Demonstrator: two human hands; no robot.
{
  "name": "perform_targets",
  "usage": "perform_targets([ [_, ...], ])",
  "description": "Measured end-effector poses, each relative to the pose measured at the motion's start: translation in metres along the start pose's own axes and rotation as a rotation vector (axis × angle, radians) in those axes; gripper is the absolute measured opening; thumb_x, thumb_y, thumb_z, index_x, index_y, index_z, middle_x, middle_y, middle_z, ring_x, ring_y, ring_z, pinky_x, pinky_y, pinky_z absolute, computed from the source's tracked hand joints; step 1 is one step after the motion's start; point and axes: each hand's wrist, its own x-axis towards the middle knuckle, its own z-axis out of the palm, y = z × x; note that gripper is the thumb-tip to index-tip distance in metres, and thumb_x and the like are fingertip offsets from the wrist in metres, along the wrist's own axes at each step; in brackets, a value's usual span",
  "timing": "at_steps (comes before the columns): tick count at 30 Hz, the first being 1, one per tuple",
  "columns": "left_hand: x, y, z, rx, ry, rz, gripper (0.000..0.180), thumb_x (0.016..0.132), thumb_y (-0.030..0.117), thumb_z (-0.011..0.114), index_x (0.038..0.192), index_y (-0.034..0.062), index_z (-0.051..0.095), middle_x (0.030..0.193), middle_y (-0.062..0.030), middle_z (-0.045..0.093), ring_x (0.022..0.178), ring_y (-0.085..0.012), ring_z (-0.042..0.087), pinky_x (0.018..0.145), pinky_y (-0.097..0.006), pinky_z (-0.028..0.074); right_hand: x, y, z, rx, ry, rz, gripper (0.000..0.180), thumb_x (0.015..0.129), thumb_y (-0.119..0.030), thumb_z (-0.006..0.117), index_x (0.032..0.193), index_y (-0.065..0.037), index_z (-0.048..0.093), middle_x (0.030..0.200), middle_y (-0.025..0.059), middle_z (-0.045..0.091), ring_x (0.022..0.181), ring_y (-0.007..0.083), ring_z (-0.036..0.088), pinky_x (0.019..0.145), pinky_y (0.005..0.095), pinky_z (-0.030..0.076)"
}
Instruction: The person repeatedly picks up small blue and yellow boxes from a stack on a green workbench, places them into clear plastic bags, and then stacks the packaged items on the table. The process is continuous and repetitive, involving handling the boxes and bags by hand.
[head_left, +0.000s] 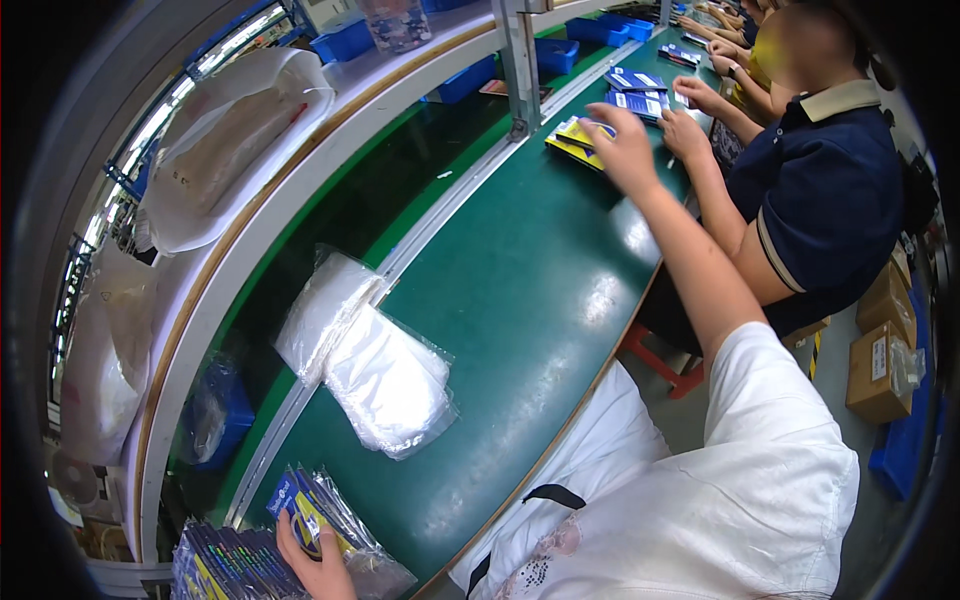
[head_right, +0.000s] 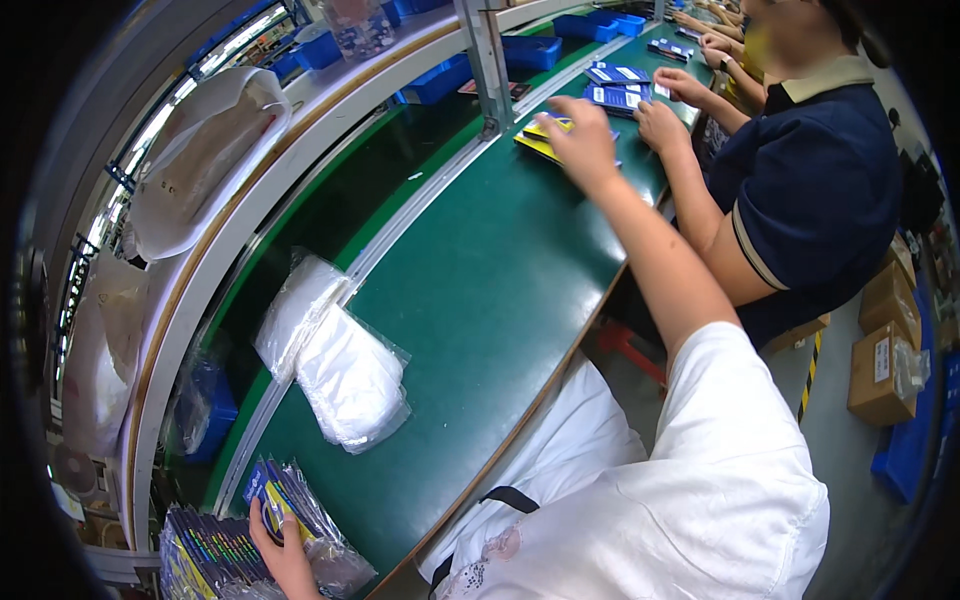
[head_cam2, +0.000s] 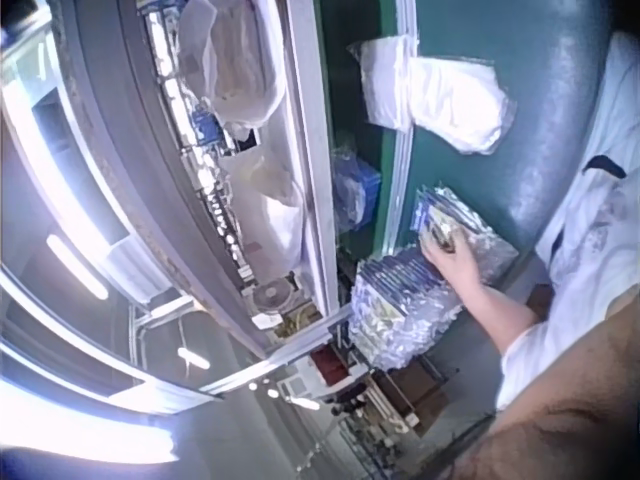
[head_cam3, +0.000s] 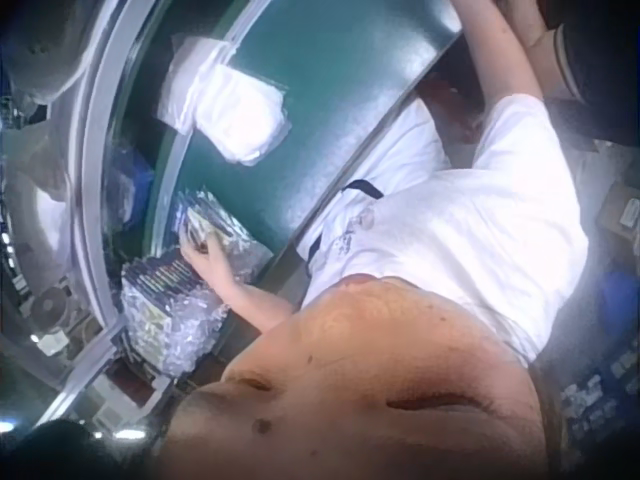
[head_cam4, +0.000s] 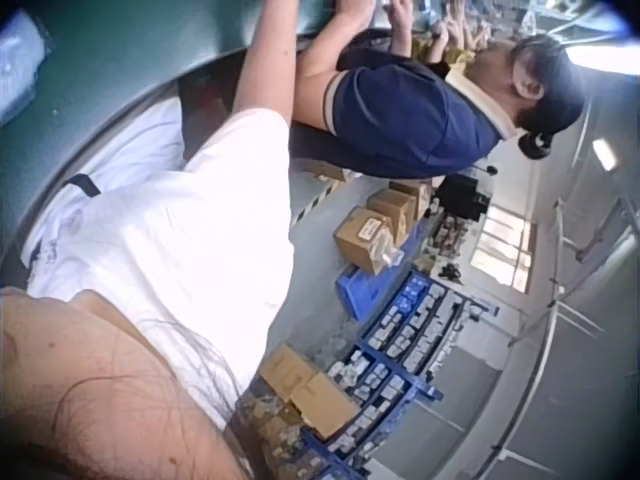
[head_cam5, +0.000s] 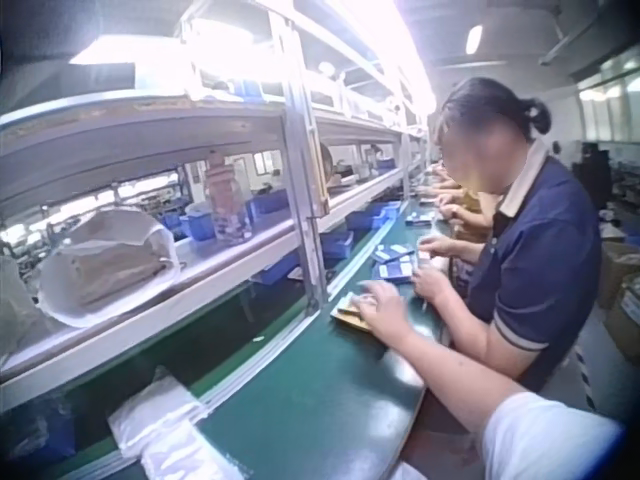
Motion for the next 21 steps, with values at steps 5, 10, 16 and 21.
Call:
perform_targets([
  [5,0.001,0.004,0.002,0.122,0.204,0.132,0.066,0.085,0.035,0.068,0.134,-0.0012,0.044,0.137,-0.0272,0.035,0.128,-0.0395,0.034,0.107,-0.044,0.028,0.046,0.146,-0.012,-0.250,-0.571,0.554,0.091,0.064,-0.060,0.074,0.122,0.008,0.056,0.116,0.0242,0.061,0.104,0.0312,0.062,0.088,0.0345,0.048],
  [10,-0.009,0.040,0.000,0.172,0.334,0.394,0.056,0.087,0.028,0.066,0.131,-0.0008,0.047,0.135,-0.0265,0.038,0.126,-0.0389,0.036,0.107,-0.044,0.029,0.055,0.034,-0.010,-0.332,-1.216,0.639,0.090,0.050,-0.063,0.081,0.105,0.007,0.066,0.106,0.0201,0.066,0.093,0.0277,0.066,0.080,0.0323,0.051],
  [16,-0.023,0.081,0.027,-0.012,0.305,0.560,0.043,0.089,0.019,0.058,0.125,-0.0014,0.050,0.141,-0.0175,0.038,0.133,-0.0324,0.033,0.111,-0.046,0.022,0.015,-0.066,0.002,-0.474,-1.071,0.160,0.090,0.047,-0.047,0.086,0.113,0.003,0.052,0.112,0.0193,0.057,0.099,0.0327,0.061,0.085,0.0355,0.050],
  [21,-0.031,0.093,0.059,-0.028,0.082,0.740,0.047,0.079,0.014,0.066,0.122,0.0011,0.052,0.130,-0.0210,0.047,0.124,-0.0398,0.043,0.102,-0.052,0.034,-0.022,-0.126,-0.015,-0.487,-1.087,-0.277,0.056,0.059,-0.018,0.079,0.107,-0.004,0.052,0.099,0.0141,0.060,0.092,0.0318,0.063,0.076,0.0397,0.052],
])
